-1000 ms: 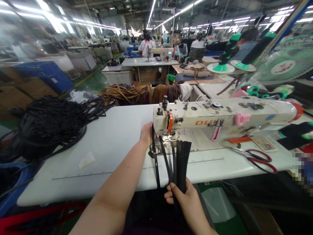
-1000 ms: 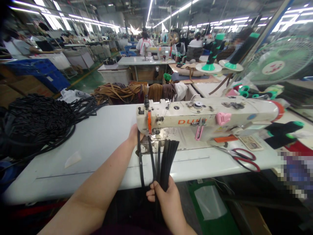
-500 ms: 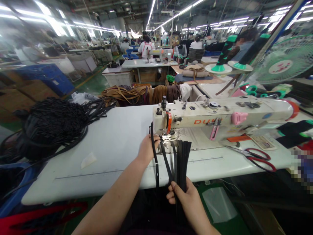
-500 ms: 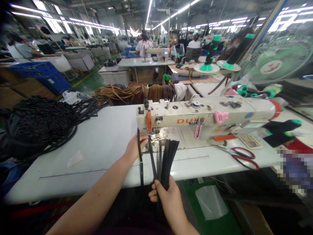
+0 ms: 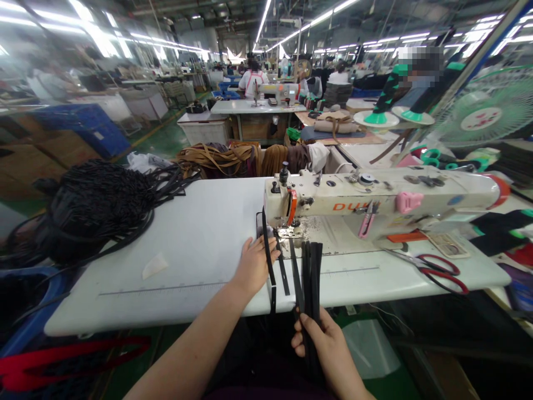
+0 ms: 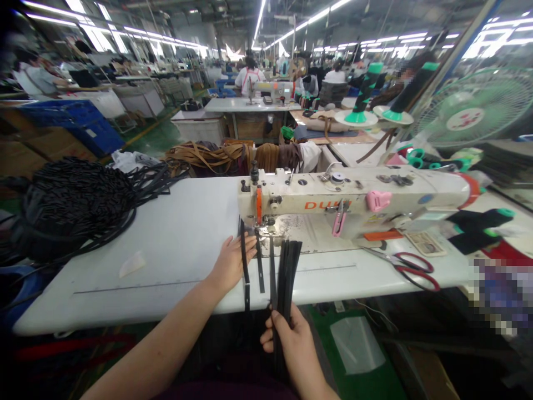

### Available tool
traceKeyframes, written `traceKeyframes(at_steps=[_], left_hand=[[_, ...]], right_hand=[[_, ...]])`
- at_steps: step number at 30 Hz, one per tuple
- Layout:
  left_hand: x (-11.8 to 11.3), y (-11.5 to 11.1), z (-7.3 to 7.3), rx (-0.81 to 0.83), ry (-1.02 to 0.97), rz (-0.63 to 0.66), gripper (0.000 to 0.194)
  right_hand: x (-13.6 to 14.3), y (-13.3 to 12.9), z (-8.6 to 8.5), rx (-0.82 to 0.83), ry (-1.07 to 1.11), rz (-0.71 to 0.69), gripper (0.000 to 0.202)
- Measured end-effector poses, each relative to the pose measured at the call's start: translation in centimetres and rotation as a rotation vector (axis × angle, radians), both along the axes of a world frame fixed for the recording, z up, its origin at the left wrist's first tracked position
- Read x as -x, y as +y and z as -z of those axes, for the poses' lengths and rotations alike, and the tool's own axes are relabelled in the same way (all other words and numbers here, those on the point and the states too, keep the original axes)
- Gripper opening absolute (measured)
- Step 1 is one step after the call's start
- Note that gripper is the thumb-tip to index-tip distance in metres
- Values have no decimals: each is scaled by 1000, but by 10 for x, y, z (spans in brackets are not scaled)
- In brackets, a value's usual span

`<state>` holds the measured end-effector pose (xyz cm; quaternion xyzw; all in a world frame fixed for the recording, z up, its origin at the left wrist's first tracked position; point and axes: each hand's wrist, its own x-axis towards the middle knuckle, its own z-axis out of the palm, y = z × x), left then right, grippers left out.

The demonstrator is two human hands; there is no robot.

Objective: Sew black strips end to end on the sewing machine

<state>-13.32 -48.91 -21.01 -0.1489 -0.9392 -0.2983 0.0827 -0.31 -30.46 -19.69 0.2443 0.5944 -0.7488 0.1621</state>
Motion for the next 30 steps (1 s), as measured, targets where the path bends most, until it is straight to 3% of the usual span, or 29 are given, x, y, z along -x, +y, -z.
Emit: traceKeyframes(at_steps=[22,30], left_hand=[[2,-1,8,23,25,13,31],[5,-2,14,12,44,13,29]], right_hand=[[1,2,-1,18,-4,-39,54],[3,2,-1,46,-4,-43,61]])
